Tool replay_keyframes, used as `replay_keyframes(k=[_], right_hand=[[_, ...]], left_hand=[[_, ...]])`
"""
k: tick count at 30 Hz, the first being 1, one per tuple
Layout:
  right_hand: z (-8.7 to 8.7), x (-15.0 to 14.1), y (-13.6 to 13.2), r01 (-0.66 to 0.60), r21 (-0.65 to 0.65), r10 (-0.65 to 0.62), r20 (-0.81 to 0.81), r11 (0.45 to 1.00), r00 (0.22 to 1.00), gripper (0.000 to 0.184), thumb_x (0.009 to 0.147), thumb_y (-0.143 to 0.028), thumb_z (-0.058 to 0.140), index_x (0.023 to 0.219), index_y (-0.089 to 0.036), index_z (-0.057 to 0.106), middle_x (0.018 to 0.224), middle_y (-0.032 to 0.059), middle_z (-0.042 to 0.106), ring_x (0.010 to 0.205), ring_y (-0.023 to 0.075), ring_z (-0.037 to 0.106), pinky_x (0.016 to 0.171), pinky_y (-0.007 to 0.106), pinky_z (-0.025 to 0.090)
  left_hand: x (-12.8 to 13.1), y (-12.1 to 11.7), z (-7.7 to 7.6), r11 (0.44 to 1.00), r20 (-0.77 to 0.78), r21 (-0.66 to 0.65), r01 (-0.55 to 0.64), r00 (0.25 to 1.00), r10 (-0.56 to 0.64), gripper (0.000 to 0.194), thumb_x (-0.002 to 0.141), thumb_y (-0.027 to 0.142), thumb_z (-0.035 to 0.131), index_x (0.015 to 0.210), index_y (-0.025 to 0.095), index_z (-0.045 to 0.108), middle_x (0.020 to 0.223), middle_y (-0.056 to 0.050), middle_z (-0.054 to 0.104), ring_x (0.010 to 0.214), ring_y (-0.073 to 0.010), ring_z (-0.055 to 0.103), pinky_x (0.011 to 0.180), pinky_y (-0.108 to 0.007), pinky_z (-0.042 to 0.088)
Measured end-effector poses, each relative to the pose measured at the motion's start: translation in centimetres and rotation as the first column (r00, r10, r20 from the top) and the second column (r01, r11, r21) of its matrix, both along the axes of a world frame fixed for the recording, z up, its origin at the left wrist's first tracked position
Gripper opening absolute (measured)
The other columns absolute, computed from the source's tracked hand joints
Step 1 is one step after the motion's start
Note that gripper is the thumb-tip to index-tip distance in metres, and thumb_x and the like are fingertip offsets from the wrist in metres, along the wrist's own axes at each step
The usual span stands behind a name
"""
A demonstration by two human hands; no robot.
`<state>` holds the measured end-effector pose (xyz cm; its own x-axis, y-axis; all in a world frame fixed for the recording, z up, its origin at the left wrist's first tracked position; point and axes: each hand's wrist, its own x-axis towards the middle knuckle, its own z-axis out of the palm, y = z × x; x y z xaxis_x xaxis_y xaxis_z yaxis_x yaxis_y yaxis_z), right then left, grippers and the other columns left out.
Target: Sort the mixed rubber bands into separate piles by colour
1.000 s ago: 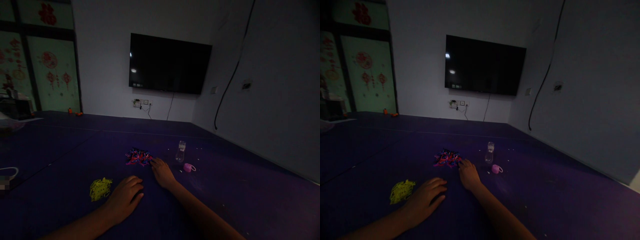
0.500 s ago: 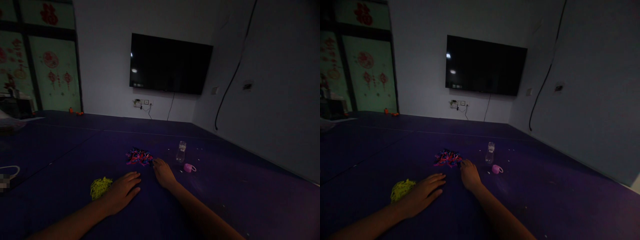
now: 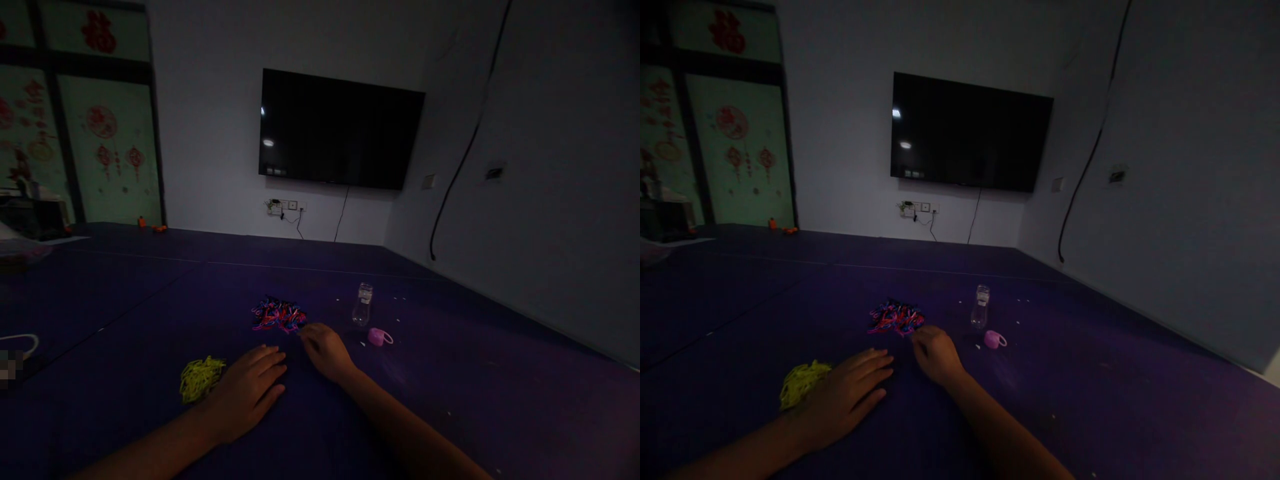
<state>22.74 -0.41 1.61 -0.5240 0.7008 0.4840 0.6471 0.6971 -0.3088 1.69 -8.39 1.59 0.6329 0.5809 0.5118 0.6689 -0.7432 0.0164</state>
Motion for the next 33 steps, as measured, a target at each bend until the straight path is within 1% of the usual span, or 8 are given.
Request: replay_keyframes(k=[4,10,16,19,22,26,30,33], right_hand=[[0.1,-0.8,-1.6,-0.141,-0.026,0.14,-0.015,0.99,0.99,0.025,0.084,-0.017,0.041,0.083,-0.02,0.066,0.088,0.0035,0.068,0.084,0.0145,0.061,0.079,0.025,0.044],[-0.3,-2.0,-2.9,-0.202,-0.103,0.202,-0.015,0.974,0.979,0.025,0.081,-0.015,0.042,0.081,-0.021,0.066,0.083,-0.0001,0.068,0.08,0.0126,0.062,0.076,0.022,0.044],[-0.2,-0.7,-0.8,0.117,-0.059,-0.12,-0.059,0.991,0.991,0.029,0.088,-0.02,0.038,0.094,-0.02,0.067,0.099,0.0046,0.068,0.094,0.0162,0.06,0.084,0.026,0.043],[-0.3,0.1,0.6,0.207,-0.031,-0.208,-0.002,0.978,0.978,0.033,0.089,-0.019,0.037,0.104,-0.018,0.066,0.114,0.0077,0.063,0.108,0.0182,0.055,0.095,0.03,0.038],[-0.6,0.5,1.3,0.243,-0.055,-0.237,0.092,0.969,0.967,0.035,0.09,-0.019,0.036,0.115,-0.017,0.061,0.124,0.0082,0.057,0.117,0.0201,0.048,0.099,0.034,0.035],[-0.8,0.5,1.3,0.231,-0.059,-0.216,0.191,0.971,0.958,0.036,0.089,-0.02,0.037,0.116,-0.019,0.06,0.13,0.0074,0.053,0.123,0.0223,0.042,0.1,0.037,0.033],[-0.9,0.4,1.2,0.25,-0.053,-0.234,0.207,0.967,0.95,0.037,0.089,-0.019,0.036,0.116,-0.017,0.06,0.127,0.0087,0.055,0.121,0.0227,0.043,0.1,0.036,0.033],[-0.9,0.3,1.2,0.277,-0.057,-0.261,0.204,0.959,0.944,0.035,0.089,-0.018,0.036,0.112,-0.016,0.062,0.121,0.0095,0.058,0.117,0.0222,0.047,0.098,0.034,0.034]], left_hand=[[1.0,-0.9,0.2,1.0,0.068,0.025,0.015,0.998,-0.017,0.02,0.089,0.021,0.046,0.099,0.018,0.063,0.107,-0.008,0.064,0.104,-0.0237,0.056,0.091,-0.041,0.046],[1.0,-0.2,-0.4,0.996,0.133,0.006,-0.094,0.987,0.093,0.013,0.085,0.017,0.047,0.078,0.018,0.059,0.082,-0.005,0.06,0.077,-0.0209,0.057,0.07,-0.035,0.05],[0.9,0.1,-0.7,0.999,0.142,-0.045,-0.01,0.99,0.016,0.016,0.085,0.015,0.049,0.094,0.02,0.061,0.097,-0.006,0.063,0.09,-0.0214,0.059,0.079,-0.035,0.05],[0.8,0.0,-0.6,0.994,0.115,-0.09,0.053,0.992,-0.043,0.025,0.086,0.014,0.048,0.106,0.021,0.061,0.111,-0.006,0.063,0.102,-0.0215,0.057,0.087,-0.036,0.048],[0.9,0.0,-0.4,0.99,0.083,-0.116,0.085,0.994,-0.076,0.029,0.087,0.013,0.047,0.11,0.022,0.061,0.116,-0.006,0.062,0.107,-0.0217,0.055,0.091,-0.038,0.046],[1.0,-0.1,-0.1,0.988,0.083,-0.115,0.104,0.992,-0.094,0.025,0.088,0.014,0.046,0.103,0.02,0.064,0.104,-0.006,0.067,0.1,-0.0214,0.058,0.088,-0.037,0.047],[1.1,0.0,-0.3,0.989,0.077,-0.109,0.105,0.992,-0.097,0.021,0.088,0.015,0.047,0.097,0.019,0.065,0.093,-0.005,0.067,0.09,-0.0201,0.061,0.081,-0.034,0.049],[1.0,0.2,-0.6,0.991,0.092,-0.101,0.084,0.993,-0.075,0.02,0.088,0.014,0.048,0.096,0.018,0.065,0.096,-0.006,0.067,0.091,-0.0205,0.061,0.082,-0.036,0.049]])
